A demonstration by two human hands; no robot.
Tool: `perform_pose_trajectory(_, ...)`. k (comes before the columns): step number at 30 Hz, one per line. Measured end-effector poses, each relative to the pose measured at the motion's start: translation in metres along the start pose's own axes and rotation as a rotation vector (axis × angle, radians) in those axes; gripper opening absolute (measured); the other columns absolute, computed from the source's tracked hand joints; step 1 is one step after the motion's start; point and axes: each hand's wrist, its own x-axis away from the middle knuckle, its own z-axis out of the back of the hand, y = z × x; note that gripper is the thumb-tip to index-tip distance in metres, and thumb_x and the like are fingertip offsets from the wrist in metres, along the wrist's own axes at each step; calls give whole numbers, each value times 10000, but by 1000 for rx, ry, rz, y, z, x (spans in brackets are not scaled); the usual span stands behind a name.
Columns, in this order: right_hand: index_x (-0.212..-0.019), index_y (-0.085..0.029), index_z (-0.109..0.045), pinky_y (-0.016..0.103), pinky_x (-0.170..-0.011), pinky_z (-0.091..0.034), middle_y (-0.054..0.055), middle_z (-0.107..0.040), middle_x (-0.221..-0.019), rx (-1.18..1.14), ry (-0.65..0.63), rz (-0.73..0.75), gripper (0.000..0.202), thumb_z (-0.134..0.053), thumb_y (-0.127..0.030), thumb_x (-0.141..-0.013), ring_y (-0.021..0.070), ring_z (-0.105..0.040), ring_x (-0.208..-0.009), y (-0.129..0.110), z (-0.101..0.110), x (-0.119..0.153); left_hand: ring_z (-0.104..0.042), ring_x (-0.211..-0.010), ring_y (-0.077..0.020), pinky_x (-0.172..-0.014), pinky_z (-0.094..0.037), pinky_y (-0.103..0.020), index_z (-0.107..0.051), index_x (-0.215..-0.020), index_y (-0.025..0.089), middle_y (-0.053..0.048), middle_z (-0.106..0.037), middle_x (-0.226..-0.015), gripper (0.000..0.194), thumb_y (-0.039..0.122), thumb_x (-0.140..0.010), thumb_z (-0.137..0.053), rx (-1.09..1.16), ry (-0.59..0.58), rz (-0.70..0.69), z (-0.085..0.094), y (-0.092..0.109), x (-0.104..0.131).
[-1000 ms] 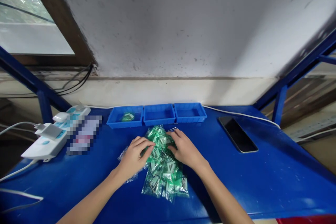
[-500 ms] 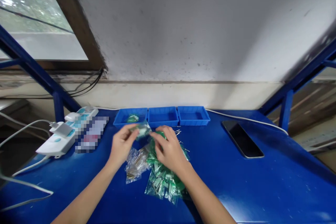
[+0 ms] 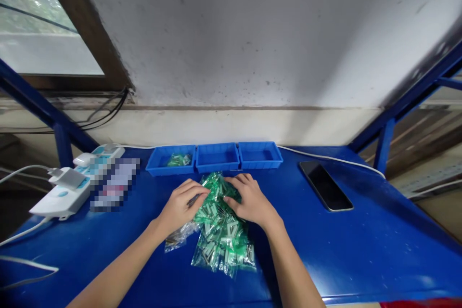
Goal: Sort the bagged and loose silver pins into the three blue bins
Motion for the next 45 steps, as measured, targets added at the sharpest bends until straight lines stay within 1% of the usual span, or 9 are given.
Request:
perform_pose_trajectory(9, -1116, -251, -568, 457, -825, -383, 63, -513, -1052, 86, -252, 13, 546, -748, -362, -613, 289, -450, -1022, -30, 8, 23, -614, -719, -145, -623, -484, -258, -630, -962, 193, -33, -651, -778, 181, 199, -913, -456, 46, -101, 69, 0, 0, 4)
perform_pose_trajectory(15, -760, -207, -587, 378, -780, -371, 11, -570, -803, 11, -288, 12, 43, -571, -168, -764, 202, -506, -869, -34, 1, 14, -618, -705, -143, -641, -497, -266, -636, -946, 196, -29, -652, -764, 186, 211, -912, -454, 32, -78, 73, 2, 1, 4)
perform_pose_trajectory(17, -823, -216, -608, 349, -748, -375, 0, -575, -756, -52, -252, -1, 66, -552, -203, -788, 172, -524, -787, -29, 3, 14, -618, -701, -146, -647, -501, -274, -632, -950, 194, -29, -649, -756, 187, 212, -913, -450, 30, -77, 70, 3, 1, 4)
perform_pose_trajectory(22, -1152, -256, -568, 307, -646, -394, 16, -599, -797, -74, -298, -87, 500, -692, -328, -673, 180, -551, -718, -19, 11, 21, -619, -713, -148, -644, -504, -279, -624, -963, 193, -30, -650, -764, 177, 209, -915, -454, 42, -85, 68, 4, 1, 6)
perform_pose_trajectory(26, -971, -235, -600, 283, -645, -393, 32, -599, -892, -77, -348, -76, 286, -655, -220, -691, 179, -542, -787, -22, 6, 20, -618, -720, -145, -625, -498, -266, -626, -964, 191, -31, -650, -772, 176, 208, -915, -457, 52, -106, 72, 3, 1, 7)
perform_pose_trajectory(30, -794, -209, -581, 254, -587, -345, -9, -554, -717, -108, -348, -54, 66, -552, -170, -749, 124, -488, -652, -28, 3, 14, -616, -710, -145, -619, -500, -271, -628, -973, 194, -32, -651, -775, 189, 214, -917, -448, 62, -112, 78, 3, 2, 6)
perform_pose_trajectory(36, -844, -214, -604, 249, -545, -289, -19, -546, -650, -81, -350, -79, 161, -508, -132, -744, 110, -457, -576, -23, 3, 14, -622, -734, -145, -632, -497, -274, -625, -974, 199, -28, -661, -808, 178, 215, -919, -457, 56, -137, 77, 3, 4, 6)
perform_pose_trajectory(42, -715, -188, -573, 254, -555, -278, -6, -579, -652, -46, -354, -111, 154, -452, -125, -786, 106, -476, -599, -21, -2, 12, -624, -760, -138, -641, -495, -265, -627, -985, 207, -19, -667, -834, 187, 223, -924, -450, 44, -166, 75, 1, 5, 7)
perform_pose_trajectory(45, -885, -204, -603, 250, -523, -260, -32, -539, -594, -76, -423, -155, 119, -527, -235, -798, 94, -451, -539, -20, 6, 15, -619, -745, -138, -646, -492, -273, -629, -980, 203, -22, -667, -836, 196, 231, -928, -442, 49, -179, 76, 1, 6, 7)
